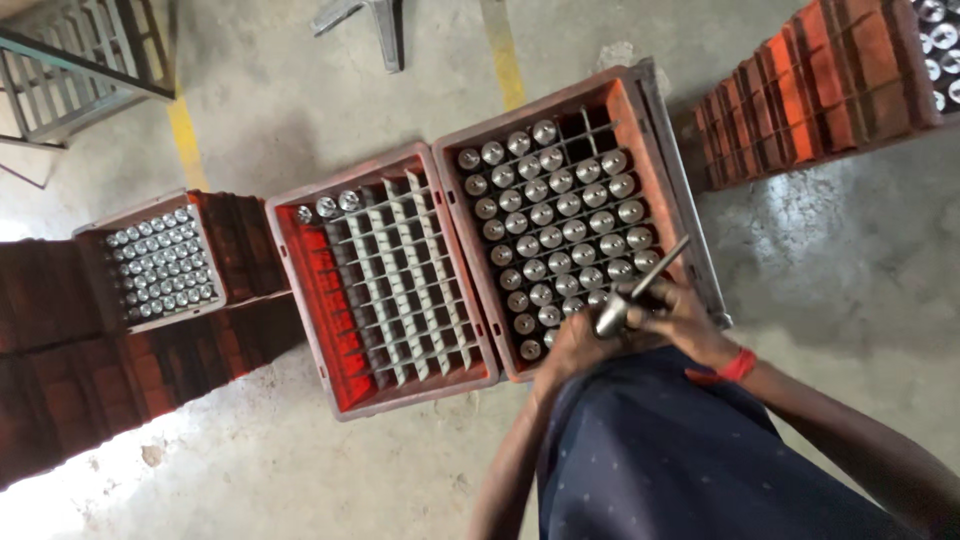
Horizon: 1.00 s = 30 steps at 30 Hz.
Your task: The person transfers small cylindrical metal parts from one red crate to another using a metal tool. They repeatedly pick up parts and place them into the second crate, then move the filled crate aside and bring another empty crate into position.
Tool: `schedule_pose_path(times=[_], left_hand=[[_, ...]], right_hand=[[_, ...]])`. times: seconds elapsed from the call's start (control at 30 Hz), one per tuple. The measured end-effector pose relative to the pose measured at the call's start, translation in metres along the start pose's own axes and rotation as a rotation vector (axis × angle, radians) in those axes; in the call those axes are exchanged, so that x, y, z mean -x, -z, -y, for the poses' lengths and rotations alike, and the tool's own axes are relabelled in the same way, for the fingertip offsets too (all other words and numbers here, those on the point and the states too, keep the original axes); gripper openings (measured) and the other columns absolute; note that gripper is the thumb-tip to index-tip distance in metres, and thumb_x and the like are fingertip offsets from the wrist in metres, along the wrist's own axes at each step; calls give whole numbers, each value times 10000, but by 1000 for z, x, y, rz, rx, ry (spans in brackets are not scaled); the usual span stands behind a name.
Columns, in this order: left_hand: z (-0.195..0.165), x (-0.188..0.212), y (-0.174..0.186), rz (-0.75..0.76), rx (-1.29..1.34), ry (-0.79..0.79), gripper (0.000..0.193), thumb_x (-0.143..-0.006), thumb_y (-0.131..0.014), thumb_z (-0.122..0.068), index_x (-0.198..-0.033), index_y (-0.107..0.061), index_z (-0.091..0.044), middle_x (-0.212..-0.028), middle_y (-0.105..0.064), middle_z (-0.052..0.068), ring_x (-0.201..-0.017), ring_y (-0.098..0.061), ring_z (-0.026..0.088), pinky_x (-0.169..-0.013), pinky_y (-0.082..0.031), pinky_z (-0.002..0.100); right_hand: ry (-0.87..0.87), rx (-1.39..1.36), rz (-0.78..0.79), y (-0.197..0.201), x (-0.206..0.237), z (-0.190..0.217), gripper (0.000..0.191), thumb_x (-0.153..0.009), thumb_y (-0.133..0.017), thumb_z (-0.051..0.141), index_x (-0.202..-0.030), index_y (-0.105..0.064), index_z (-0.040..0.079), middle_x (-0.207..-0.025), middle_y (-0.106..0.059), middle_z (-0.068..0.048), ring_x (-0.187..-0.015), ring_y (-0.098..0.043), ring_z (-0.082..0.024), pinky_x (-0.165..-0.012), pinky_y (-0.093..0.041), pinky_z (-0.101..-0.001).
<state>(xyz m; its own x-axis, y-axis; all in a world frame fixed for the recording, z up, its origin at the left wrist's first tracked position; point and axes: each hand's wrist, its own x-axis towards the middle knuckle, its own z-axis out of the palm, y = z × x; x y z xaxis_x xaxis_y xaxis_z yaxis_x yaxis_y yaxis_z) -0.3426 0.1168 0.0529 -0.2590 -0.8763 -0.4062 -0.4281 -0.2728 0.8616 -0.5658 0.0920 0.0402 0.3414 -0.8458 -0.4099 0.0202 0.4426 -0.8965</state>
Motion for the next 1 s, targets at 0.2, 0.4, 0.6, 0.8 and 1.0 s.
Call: schedule_pose_path(times=[0.2,0.4,0.6,0.8,1.0], left_hand=[[13,-111,43,-52,-654,-110,456,-1015,-599,-379,-1439,-590,-212,-1227,-690,181,-684,-746,354,-516,-585,475],[3,-211,79,-578,-659,-497,486,-989,-647,-116,-1463,-557,-178,-1316,-609,221,-948,-732,387,-713,-645,428],[4,-186,80,-667,-247,-517,408,-929,-608,40,-1310,-666,-93,-1245,-702,193,-1033,-723,358,-815,-610,409],[69,-100,202,-1135,-404,-81,272,-824,-860,-201,-1036,-733,-88,-903,-699,186,-883,-661,361,-738,-534,472],[130,-81,320,-1235,-739,89,626,-738,-882,-436,-1239,-729,-93,-1147,-580,306,-1044,-551,457,-911,-444,574]], right_hand=[[276,-421,-418,69,-12,-7,239,-1006,-735,10,-1233,-675,-32,-983,-623,-1,-911,-594,-80,-848,-479,-234],[293,-413,-532,80,7,-8,311,-913,-700,-54,-1217,-684,8,-1071,-701,-10,-967,-643,-79,-885,-505,-227],[169,-401,-475,39,22,-19,207,-936,-674,20,-1143,-673,1,-1059,-707,-20,-956,-654,-93,-862,-527,-254],[93,-267,-454,29,40,-35,220,-1007,-664,77,-1216,-652,10,-999,-654,26,-901,-585,-58,-794,-470,-233],[413,631,-409,19,58,-54,147,-1055,-646,74,-1182,-687,13,-874,-515,49,-815,-445,-54,-679,-349,-234]])
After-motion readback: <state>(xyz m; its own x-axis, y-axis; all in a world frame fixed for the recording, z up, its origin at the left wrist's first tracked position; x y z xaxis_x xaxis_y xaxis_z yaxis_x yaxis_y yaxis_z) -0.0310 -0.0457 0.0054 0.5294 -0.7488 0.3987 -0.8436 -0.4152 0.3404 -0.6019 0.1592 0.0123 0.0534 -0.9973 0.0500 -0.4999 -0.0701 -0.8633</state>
